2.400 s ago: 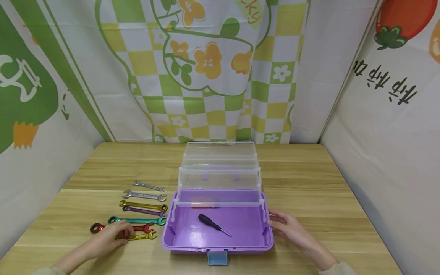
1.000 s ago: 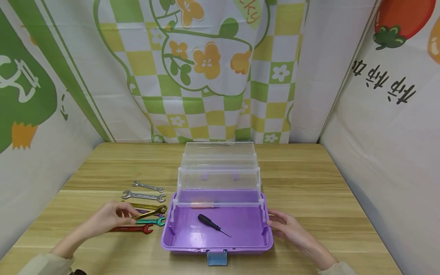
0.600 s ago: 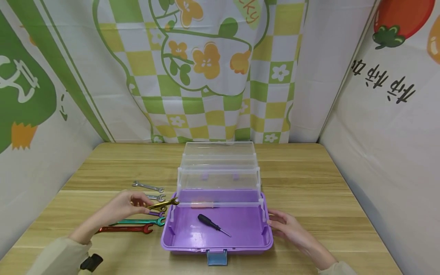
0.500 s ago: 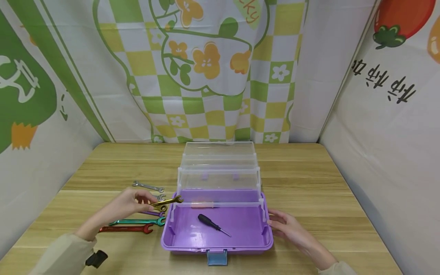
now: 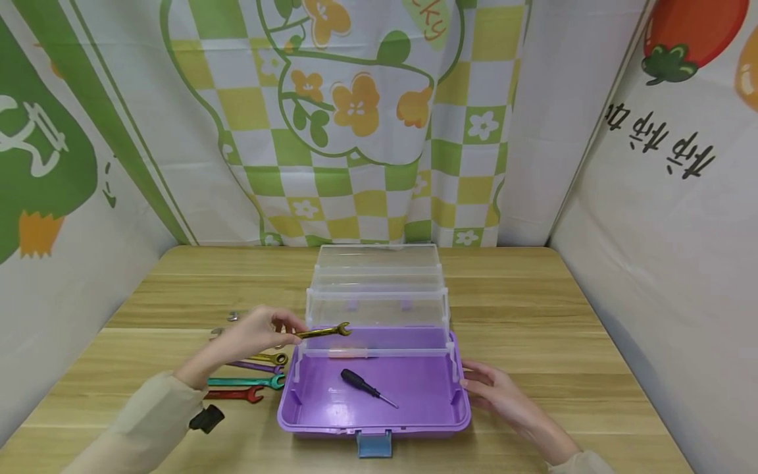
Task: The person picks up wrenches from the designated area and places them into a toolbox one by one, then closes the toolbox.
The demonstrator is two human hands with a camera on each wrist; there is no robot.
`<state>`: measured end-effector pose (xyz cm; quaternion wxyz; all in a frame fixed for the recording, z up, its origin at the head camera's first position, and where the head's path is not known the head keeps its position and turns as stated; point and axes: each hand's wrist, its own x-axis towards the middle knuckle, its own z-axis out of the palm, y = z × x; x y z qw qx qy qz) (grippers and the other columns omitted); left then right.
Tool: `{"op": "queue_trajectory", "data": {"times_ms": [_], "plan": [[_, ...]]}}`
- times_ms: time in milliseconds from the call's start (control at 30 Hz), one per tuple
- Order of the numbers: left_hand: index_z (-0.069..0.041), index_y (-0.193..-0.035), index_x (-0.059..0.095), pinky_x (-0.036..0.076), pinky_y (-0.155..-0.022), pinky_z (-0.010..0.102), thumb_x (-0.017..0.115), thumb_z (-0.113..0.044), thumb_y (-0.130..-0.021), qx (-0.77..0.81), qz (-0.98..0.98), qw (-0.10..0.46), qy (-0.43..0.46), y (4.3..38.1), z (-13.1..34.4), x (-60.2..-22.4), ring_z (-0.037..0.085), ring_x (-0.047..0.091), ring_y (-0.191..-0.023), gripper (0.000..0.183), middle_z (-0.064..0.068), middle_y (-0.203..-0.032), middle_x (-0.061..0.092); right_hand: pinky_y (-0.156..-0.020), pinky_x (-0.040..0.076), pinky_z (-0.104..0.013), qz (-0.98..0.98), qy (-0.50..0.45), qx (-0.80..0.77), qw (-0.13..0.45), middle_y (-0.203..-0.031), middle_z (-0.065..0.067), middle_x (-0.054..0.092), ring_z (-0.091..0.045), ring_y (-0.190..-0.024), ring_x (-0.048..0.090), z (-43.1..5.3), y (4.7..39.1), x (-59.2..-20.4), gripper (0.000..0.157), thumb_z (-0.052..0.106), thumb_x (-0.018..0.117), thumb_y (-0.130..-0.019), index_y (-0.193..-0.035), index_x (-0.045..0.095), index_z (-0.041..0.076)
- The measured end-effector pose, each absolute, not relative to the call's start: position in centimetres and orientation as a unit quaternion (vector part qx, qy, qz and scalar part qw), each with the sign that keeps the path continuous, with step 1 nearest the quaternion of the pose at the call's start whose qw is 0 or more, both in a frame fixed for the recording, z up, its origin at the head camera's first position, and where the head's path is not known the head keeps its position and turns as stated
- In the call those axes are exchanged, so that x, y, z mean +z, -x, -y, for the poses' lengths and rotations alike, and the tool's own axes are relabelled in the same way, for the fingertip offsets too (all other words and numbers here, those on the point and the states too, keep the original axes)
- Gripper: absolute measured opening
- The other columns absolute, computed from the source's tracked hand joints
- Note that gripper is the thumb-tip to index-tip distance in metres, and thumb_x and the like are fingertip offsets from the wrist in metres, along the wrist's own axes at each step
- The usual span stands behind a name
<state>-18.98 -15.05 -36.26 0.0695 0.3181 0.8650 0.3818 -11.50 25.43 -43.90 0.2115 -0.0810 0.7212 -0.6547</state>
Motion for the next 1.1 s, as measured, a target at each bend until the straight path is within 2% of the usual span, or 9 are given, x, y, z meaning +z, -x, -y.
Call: {"op": "queue_trajectory", "data": {"times_ms": [267,500,633,933,1100], "plan": [[-0.005,-0.087,0.067,0.045,-0.058,0.022,0.066,-0.005,-0.076,0.373,-0.868,0.071,-0.321,20.0,13.1,-35.7,0.006,0.052,-0.066,0.011,-0.001,-0.077,0.064,-0.090,0.042,-0.032,-0.720,0.077,-0.654,0.218,-0.130,-0.037,0.027,-0.022,-0.110,0.049,-25.5,11.4,-43.8,0.065,0.016,0.049,-0.090,-0.130,0.012,-0.020],[-0.006,-0.089,0.068,0.046,-0.062,0.023,0.066,-0.007,-0.077,0.372,-0.862,0.082,-0.335,21.1,11.7,-35.4,0.008,0.055,-0.070,0.012,-0.001,-0.078,0.064,-0.091,0.041,-0.036,-0.721,0.077,-0.654,0.216,-0.130,-0.038,0.025,-0.033,-0.112,0.047,-25.4,11.5,-43.8,0.065,0.015,0.049,-0.090,-0.129,0.011,-0.020],[-0.003,-0.088,0.067,0.047,-0.063,0.022,0.067,-0.004,-0.075,0.376,-0.852,0.077,-0.357,21.7,10.6,-35.3,0.009,0.056,-0.070,0.012,0.002,-0.078,0.064,-0.091,0.041,-0.036,-0.721,0.077,-0.654,0.217,-0.130,-0.039,0.024,-0.034,-0.112,0.046,-25.4,11.4,-43.7,0.065,0.014,0.049,-0.090,-0.129,0.011,-0.020],[0.000,-0.086,0.067,0.046,-0.061,0.018,0.067,0.000,-0.073,0.346,-0.857,0.073,-0.376,22.5,7.5,-34.9,0.008,0.055,-0.066,0.013,0.006,-0.078,0.066,-0.091,0.041,-0.036,-0.726,0.077,-0.648,0.218,-0.130,-0.038,0.026,-0.032,-0.112,0.046,-25.5,11.5,-43.7,0.066,0.017,0.050,-0.090,-0.129,0.012,-0.020],[-0.002,-0.086,0.067,0.045,-0.061,0.015,0.068,-0.002,-0.073,0.314,-0.868,0.069,-0.380,22.9,6.1,-34.8,0.008,0.057,-0.067,0.013,0.005,-0.078,0.067,-0.090,0.042,-0.034,-0.721,0.084,-0.650,0.223,-0.130,-0.037,0.026,-0.024,-0.109,0.050,-25.7,11.5,-43.9,0.068,0.020,0.050,-0.089,-0.129,0.012,-0.020]]}}
